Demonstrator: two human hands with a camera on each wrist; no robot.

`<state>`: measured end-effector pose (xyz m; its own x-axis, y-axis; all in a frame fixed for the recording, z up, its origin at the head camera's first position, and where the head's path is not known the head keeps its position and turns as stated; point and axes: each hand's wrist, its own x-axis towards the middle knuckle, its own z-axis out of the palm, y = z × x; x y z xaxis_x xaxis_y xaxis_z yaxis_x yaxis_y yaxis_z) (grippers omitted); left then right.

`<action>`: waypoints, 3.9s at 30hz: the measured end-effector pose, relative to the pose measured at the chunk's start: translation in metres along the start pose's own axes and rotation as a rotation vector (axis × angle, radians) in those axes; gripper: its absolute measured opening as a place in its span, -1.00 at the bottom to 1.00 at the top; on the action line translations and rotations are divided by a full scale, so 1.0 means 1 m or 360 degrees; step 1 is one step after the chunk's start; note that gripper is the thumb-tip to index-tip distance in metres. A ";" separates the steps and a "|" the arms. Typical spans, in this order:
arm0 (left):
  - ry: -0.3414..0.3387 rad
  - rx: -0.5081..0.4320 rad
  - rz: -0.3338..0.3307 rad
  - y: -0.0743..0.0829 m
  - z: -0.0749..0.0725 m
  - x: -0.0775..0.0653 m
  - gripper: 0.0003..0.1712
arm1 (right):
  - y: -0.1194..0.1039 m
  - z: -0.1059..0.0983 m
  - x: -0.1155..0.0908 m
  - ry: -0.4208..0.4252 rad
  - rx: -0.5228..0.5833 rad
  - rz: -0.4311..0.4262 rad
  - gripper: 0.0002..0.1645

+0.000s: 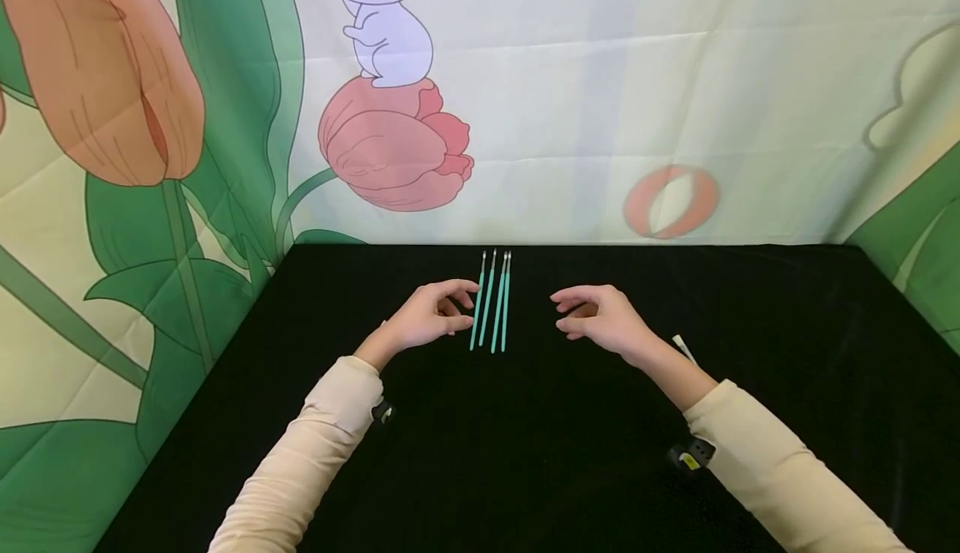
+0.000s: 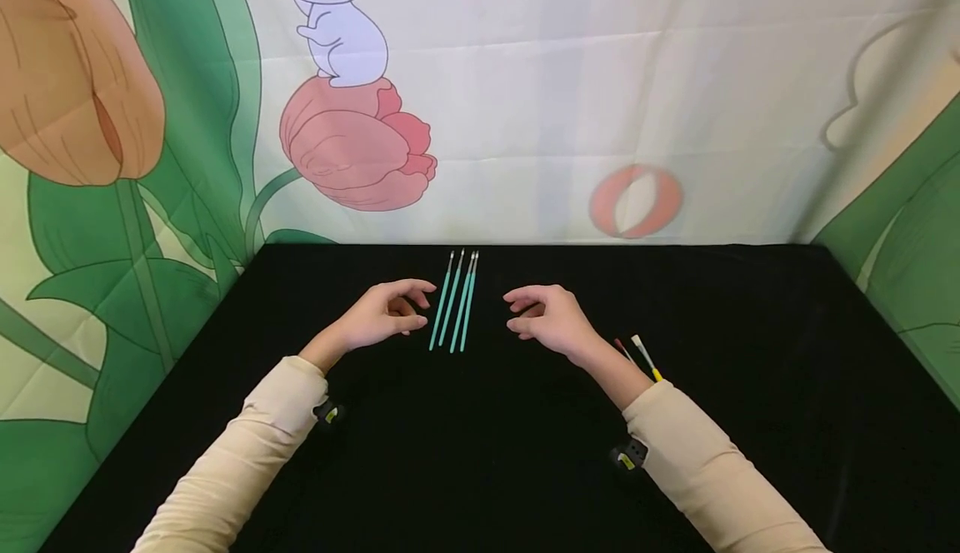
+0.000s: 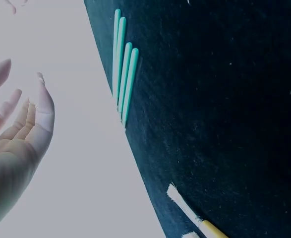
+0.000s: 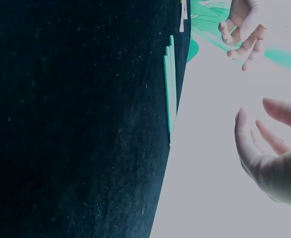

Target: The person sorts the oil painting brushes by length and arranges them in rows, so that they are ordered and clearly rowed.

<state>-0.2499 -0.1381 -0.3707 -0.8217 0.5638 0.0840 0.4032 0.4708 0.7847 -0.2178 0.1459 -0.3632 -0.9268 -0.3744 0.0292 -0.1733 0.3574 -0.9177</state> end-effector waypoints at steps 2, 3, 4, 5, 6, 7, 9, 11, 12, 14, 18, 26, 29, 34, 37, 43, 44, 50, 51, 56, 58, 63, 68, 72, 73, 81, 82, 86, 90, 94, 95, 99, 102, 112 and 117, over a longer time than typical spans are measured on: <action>-0.0002 0.0009 0.0007 0.002 0.001 -0.003 -0.50 | 0.000 -0.001 -0.004 -0.0010 -0.0003 -0.0007 -0.55; -0.0004 0.0011 0.0016 0.002 0.001 -0.005 -0.50 | 0.000 -0.002 -0.006 -0.0013 -0.0004 -0.0011 -0.55; -0.0006 0.0019 0.0027 0.003 0.002 -0.006 -0.50 | 0.000 -0.002 -0.008 -0.0016 -0.0006 -0.0015 -0.55; -0.0009 0.0021 0.0037 0.004 0.002 -0.008 -0.50 | -0.001 -0.003 -0.010 -0.0021 -0.0010 -0.0022 -0.55; -0.0010 0.0028 0.0051 0.004 0.003 -0.009 -0.50 | -0.001 -0.004 -0.012 -0.0025 -0.0015 -0.0024 -0.55; -0.0011 0.0035 0.0064 0.004 0.003 -0.011 -0.51 | -0.001 -0.005 -0.013 -0.0028 -0.0019 -0.0024 -0.55; -0.0007 0.0050 0.0091 0.005 0.003 -0.014 -0.51 | -0.001 -0.006 -0.016 -0.0036 -0.0032 -0.0028 -0.56; 0.0000 0.0057 0.0113 0.006 0.003 -0.018 -0.51 | 0.000 -0.008 -0.019 -0.0047 -0.0044 -0.0025 -0.56; 0.0004 0.0054 0.0128 0.007 0.004 -0.019 -0.52 | 0.000 -0.009 -0.020 -0.0052 -0.0046 -0.0022 -0.56; 0.0013 0.0051 0.0151 0.009 0.004 -0.022 -0.52 | 0.000 -0.010 -0.023 -0.0059 -0.0043 -0.0020 -0.56; 0.0033 0.0058 0.0184 0.012 0.006 -0.028 -0.52 | 0.000 -0.012 -0.030 -0.0052 -0.0044 -0.0019 -0.55; 0.0045 0.0064 0.0223 0.015 0.012 -0.041 -0.49 | 0.004 -0.017 -0.049 -0.0028 -0.0156 -0.0033 -0.55; 0.0055 0.0081 0.0230 0.015 0.012 -0.048 -0.48 | 0.006 -0.019 -0.056 -0.0043 -0.0177 -0.0028 -0.53; 0.0048 0.0087 0.0218 0.012 0.013 -0.060 -0.46 | 0.012 -0.025 -0.067 -0.0086 -0.0174 -0.0003 -0.50; 0.0038 0.0064 0.0219 0.009 0.013 -0.067 -0.45 | 0.016 -0.029 -0.072 -0.0109 -0.0201 0.0009 -0.49; 0.0034 0.0081 0.0234 0.006 0.012 -0.076 -0.47 | 0.023 -0.037 -0.082 -0.0125 -0.0273 0.0020 -0.47; 0.0037 0.0090 0.0241 0.006 0.012 -0.076 -0.48 | 0.024 -0.039 -0.084 -0.0129 -0.0275 0.0022 -0.47; 0.0040 0.0130 0.0268 0.004 0.011 -0.082 -0.49 | 0.026 -0.044 -0.092 -0.0186 -0.0270 0.0055 -0.43; 0.0038 0.0139 0.0266 0.004 0.011 -0.083 -0.49 | 0.026 -0.045 -0.093 -0.0190 -0.0275 0.0063 -0.43; 0.0047 0.0195 0.0239 0.000 0.006 -0.090 -0.50 | 0.028 -0.051 -0.099 -0.0174 -0.0314 0.0098 -0.40; 0.0052 0.0208 0.0225 -0.002 0.004 -0.094 -0.50 | 0.030 -0.053 -0.102 -0.0177 -0.0327 0.0099 -0.40; 0.0056 0.0218 0.0189 -0.008 -0.001 -0.101 -0.52 | 0.037 -0.061 -0.108 -0.0199 -0.0351 0.0140 -0.38; 0.0071 0.0212 0.0143 -0.015 -0.006 -0.108 -0.53 | 0.043 -0.068 -0.113 -0.0217 -0.0325 0.0196 -0.35; 0.0072 0.0185 0.0085 -0.020 -0.011 -0.113 -0.55 | 0.048 -0.072 -0.117 -0.0218 -0.0315 0.0196 -0.34; 0.0068 0.0175 0.0061 -0.021 -0.012 -0.115 -0.55 | 0.049 -0.073 -0.118 -0.0222 -0.0315 0.0195 -0.33; 0.0067 0.0139 -0.0123 -0.030 -0.025 -0.128 -0.51 | 0.060 -0.083 -0.125 -0.0266 -0.0207 0.0332 -0.26; 0.0070 0.0138 -0.0152 -0.031 -0.027 -0.129 -0.50 | 0.061 -0.084 -0.125 -0.0270 -0.0195 0.0346 -0.25; 0.0096 0.0166 -0.0245 -0.038 -0.032 -0.134 -0.49 | 0.066 -0.089 -0.129 -0.0241 -0.0191 0.0367 -0.23; 0.0126 0.0194 -0.0335 -0.044 -0.038 -0.139 -0.47 | 0.071 -0.092 -0.133 -0.0204 -0.0215 0.0368 -0.21; 0.0125 0.0170 -0.0384 -0.050 -0.043 -0.143 -0.44 | 0.075 -0.095 -0.137 -0.0184 -0.0224 0.0382 -0.19; 0.0125 0.0160 -0.0392 -0.052 -0.045 -0.144 -0.44 | 0.077 -0.096 -0.137 -0.0176 -0.0233 0.0385 -0.19; 0.0129 0.0156 -0.0444 -0.061 -0.050 -0.146 -0.44 | 0.081 -0.096 -0.140 -0.0112 -0.0322 0.0438 -0.18; 0.0127 0.0160 -0.0502 -0.068 -0.052 -0.146 -0.44 | 0.084 -0.096 -0.141 -0.0047 -0.0403 0.0495 -0.15; 0.0123 0.0180 -0.0619 -0.074 -0.047 -0.145 -0.30 | 0.087 -0.090 -0.140 0.0052 -0.0564 0.0549 -0.02; 0.0105 0.0149 -0.0687 -0.070 -0.044 -0.144 -0.26 | 0.086 -0.089 -0.140 0.0051 -0.0607 0.0551 -0.04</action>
<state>-0.1776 -0.2818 -0.4108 -0.9454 0.2589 -0.1979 0.0496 0.7146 0.6978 -0.1326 0.3050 -0.4114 -0.9600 -0.1546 -0.2334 0.0419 0.7448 -0.6660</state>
